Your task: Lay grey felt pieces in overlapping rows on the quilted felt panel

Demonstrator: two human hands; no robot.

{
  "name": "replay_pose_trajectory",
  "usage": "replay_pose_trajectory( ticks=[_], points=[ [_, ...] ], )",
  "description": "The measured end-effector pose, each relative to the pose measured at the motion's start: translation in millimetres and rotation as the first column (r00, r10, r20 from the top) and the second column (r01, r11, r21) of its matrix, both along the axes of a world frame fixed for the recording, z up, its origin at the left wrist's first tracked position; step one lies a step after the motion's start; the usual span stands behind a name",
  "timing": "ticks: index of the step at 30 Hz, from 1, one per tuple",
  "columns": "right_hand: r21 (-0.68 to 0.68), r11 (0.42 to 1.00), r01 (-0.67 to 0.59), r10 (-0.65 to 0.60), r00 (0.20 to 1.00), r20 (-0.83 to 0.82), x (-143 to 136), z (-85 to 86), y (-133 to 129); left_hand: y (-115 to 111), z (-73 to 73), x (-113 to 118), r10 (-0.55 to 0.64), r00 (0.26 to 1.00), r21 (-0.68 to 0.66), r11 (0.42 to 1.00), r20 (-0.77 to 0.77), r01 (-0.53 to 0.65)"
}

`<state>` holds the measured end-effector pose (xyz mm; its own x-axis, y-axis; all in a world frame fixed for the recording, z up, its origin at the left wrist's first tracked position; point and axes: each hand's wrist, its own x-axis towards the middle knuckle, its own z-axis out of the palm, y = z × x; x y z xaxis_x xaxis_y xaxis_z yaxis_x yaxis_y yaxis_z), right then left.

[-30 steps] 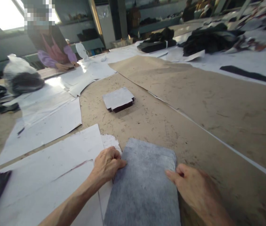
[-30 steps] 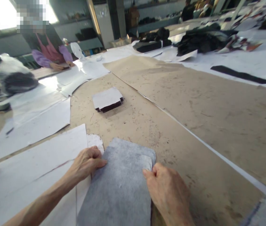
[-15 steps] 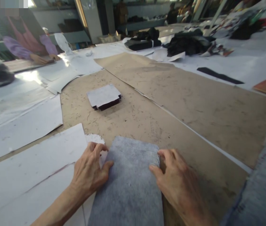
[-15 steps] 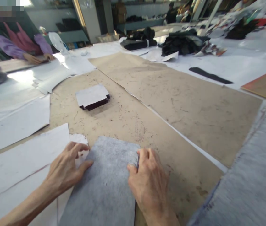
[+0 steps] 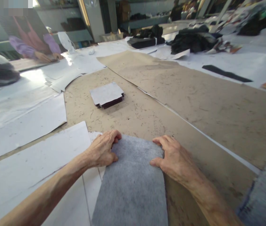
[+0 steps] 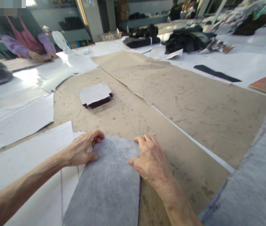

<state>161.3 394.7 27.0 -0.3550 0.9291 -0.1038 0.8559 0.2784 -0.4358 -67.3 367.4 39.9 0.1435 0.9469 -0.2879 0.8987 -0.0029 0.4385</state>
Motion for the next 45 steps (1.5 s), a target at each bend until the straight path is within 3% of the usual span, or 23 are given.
replay_pose_trajectory(
  ticks=[7, 12, 15, 21, 26, 35, 45],
  points=[
    [-0.119, 0.987, 0.108, -0.117, 0.991, -0.071, -2, -4.4, -2, -1, -1.6, -1, 0.035, 0.998, 0.039, 0.999, 0.048, -0.037],
    [0.185, 0.981, -0.056, 0.113, 0.942, -0.316, 1, -16.6, -15, -3, -4.0, -4, -0.012, 0.997, 0.077, 0.997, 0.082, 0.005],
    [0.244, 0.969, -0.043, 0.135, 0.916, -0.377, 3, -25.6, -21, -4, -3.8, -3, 0.024, 0.999, 0.070, 0.997, 0.047, -0.027],
    [0.049, 0.976, 0.211, -0.201, 0.967, -0.158, 3, -17.6, -27, -18, -0.6, -1, 0.152, 0.988, -0.037, 0.988, 0.000, -0.151],
    [-0.109, 0.945, 0.309, -0.315, 0.949, -0.036, 5, -7.3, -43, -41, -5.2, -1, 0.250, 0.967, -0.076, 0.966, 0.042, -0.246],
    [-0.274, 0.866, 0.418, -0.372, 0.905, 0.205, -4, 0.7, -56, -42, -8.9, 5, 0.376, 0.926, -0.142, 0.918, 0.015, -0.371],
    [-0.244, 0.908, 0.340, -0.282, 0.928, 0.243, -6, 3.3, -53, -36, -10.3, 0, 0.336, 0.941, -0.174, 0.925, -0.033, -0.337]
  ],
)
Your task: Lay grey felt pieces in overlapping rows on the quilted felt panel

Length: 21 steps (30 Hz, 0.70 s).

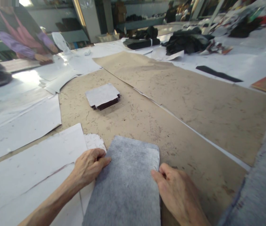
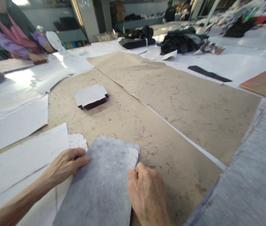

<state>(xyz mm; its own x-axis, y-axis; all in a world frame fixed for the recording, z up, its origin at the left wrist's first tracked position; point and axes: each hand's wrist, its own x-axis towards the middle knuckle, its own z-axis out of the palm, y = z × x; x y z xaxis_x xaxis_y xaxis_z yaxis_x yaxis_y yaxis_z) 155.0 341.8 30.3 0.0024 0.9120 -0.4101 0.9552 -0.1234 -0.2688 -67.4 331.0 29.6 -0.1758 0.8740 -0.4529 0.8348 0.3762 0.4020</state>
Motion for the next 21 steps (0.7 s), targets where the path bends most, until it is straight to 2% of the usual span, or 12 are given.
replay_pose_trajectory(
  ticks=[5, 10, 21],
  points=[
    [0.056, 0.997, -0.057, 0.052, 0.995, 0.089, -0.3, 0.0, 0.9, 0.9, -1.0, 1.5, -0.002, 0.999, 0.025, 1.000, -0.046, 0.003],
    [0.091, 0.994, -0.053, 0.046, 0.996, 0.079, 1.2, -2.9, 3.6, 4.3, 3.6, 5.4, 0.004, 0.998, 0.011, 1.000, -0.065, -0.004],
    [-0.006, 0.999, -0.041, 0.041, 0.996, 0.083, 1.9, -2.2, 4.0, 5.4, 3.6, 6.9, -0.019, 0.994, 0.036, 0.999, -0.109, 0.023]
  ],
)
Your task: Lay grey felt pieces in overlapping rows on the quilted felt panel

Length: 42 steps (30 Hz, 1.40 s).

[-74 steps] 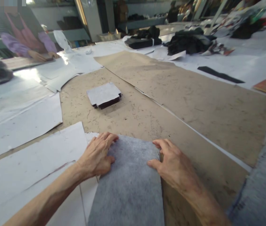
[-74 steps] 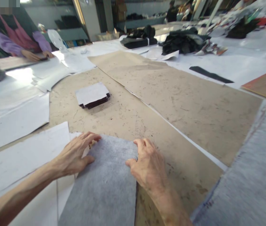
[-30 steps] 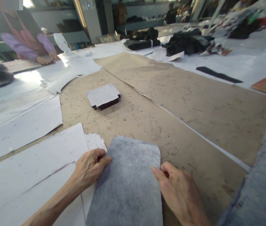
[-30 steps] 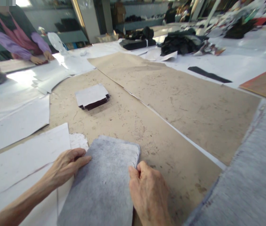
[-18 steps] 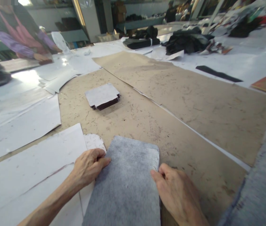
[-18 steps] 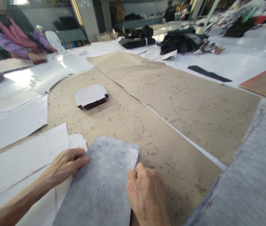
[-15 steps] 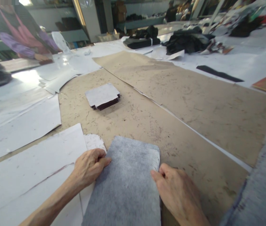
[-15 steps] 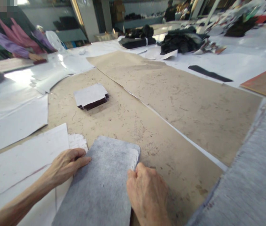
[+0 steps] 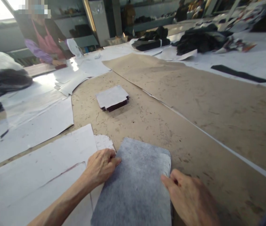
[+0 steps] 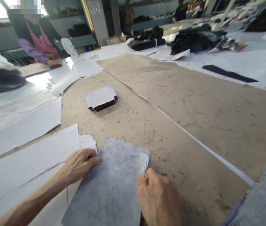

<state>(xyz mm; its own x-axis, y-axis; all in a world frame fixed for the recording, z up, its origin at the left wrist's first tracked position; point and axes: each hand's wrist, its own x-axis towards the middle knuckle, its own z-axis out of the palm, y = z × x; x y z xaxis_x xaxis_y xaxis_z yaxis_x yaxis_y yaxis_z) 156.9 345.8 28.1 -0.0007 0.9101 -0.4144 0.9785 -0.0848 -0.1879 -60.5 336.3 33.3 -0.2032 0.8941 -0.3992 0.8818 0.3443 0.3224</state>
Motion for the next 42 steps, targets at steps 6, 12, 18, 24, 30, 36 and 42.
replay_pose_trajectory(
  ticks=[6, 12, 18, 24, 30, 36, 42],
  points=[
    [0.098, 0.995, -0.031, 0.030, 0.999, 0.010, -2, -0.4, -7, -3, -1.4, 5, -0.009, 0.996, 0.002, 1.000, -0.091, 0.009],
    [0.267, 0.962, -0.053, 0.024, 0.994, 0.110, -6, -5.1, -17, -11, -4.4, 14, -0.012, 0.968, 0.054, 0.998, -0.252, 0.027],
    [0.499, 0.866, 0.023, -0.003, 0.999, -0.041, 10, -11.1, -24, -31, -6.0, 16, 0.015, 0.895, 0.358, 0.919, -0.446, 0.163],
    [0.750, 0.558, -0.355, 0.443, 0.892, 0.092, 14, -21.0, -40, -63, -19.5, 25, -0.353, 0.816, 0.426, 0.719, -0.458, 0.550],
    [0.647, 0.550, -0.528, 0.560, 0.808, 0.184, 13, -31.3, -53, -76, -29.7, 28, -0.513, 0.753, 0.263, 0.724, -0.412, 0.637],
    [0.712, 0.463, -0.528, 0.587, 0.784, 0.200, 10, -25.2, -64, -87, -25.0, 24, -0.567, 0.730, 0.262, 0.691, -0.381, 0.674],
    [0.697, 0.456, -0.553, 0.606, 0.767, 0.211, 19, -26.8, -73, -94, -21.7, 28, -0.564, 0.709, 0.299, 0.652, -0.424, 0.697]
  ],
)
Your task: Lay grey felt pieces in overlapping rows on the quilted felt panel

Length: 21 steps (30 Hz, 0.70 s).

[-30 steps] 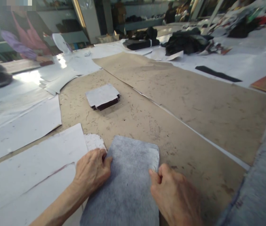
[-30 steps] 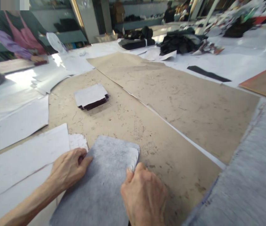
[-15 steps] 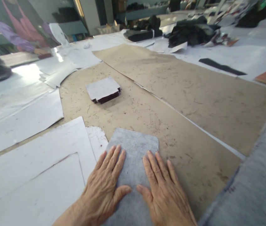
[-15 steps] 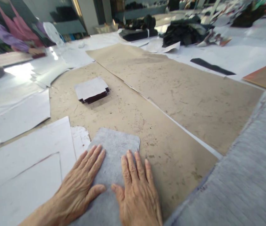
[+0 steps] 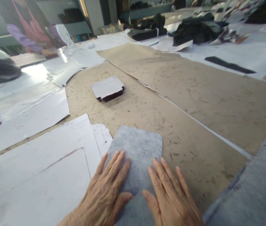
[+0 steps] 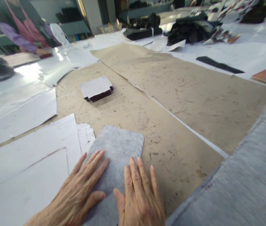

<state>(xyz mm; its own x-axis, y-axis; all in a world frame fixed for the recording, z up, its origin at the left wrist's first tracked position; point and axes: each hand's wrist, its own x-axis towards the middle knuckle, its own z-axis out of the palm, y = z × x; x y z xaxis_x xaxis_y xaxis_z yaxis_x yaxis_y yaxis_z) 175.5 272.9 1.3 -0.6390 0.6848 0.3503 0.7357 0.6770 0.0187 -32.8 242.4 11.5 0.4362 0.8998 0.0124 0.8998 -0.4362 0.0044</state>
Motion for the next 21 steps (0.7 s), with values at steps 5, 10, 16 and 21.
replay_pose_trajectory(
  ticks=[5, 10, 16, 21],
  points=[
    [-0.015, 1.000, -0.001, -0.001, 0.990, -0.141, 2, -1.9, 9, -17, -5.8, -3, -0.060, 0.994, 0.205, 0.978, 0.089, 0.040],
    [0.004, 0.998, 0.055, -0.053, 0.976, -0.211, -10, -2.5, 31, -2, 1.0, -9, 0.078, 0.930, 0.088, 0.989, 0.360, -0.117],
    [-0.180, 0.975, 0.130, -0.163, 0.969, -0.183, -15, 7.7, 44, 40, 3.9, -23, 0.271, 0.873, 0.030, 0.950, 0.406, -0.310],
    [-0.278, 0.918, 0.283, -0.333, 0.931, -0.150, -11, 5.0, 37, 50, 9.4, -31, 0.461, 0.815, -0.218, 0.887, 0.351, -0.407]
  ],
)
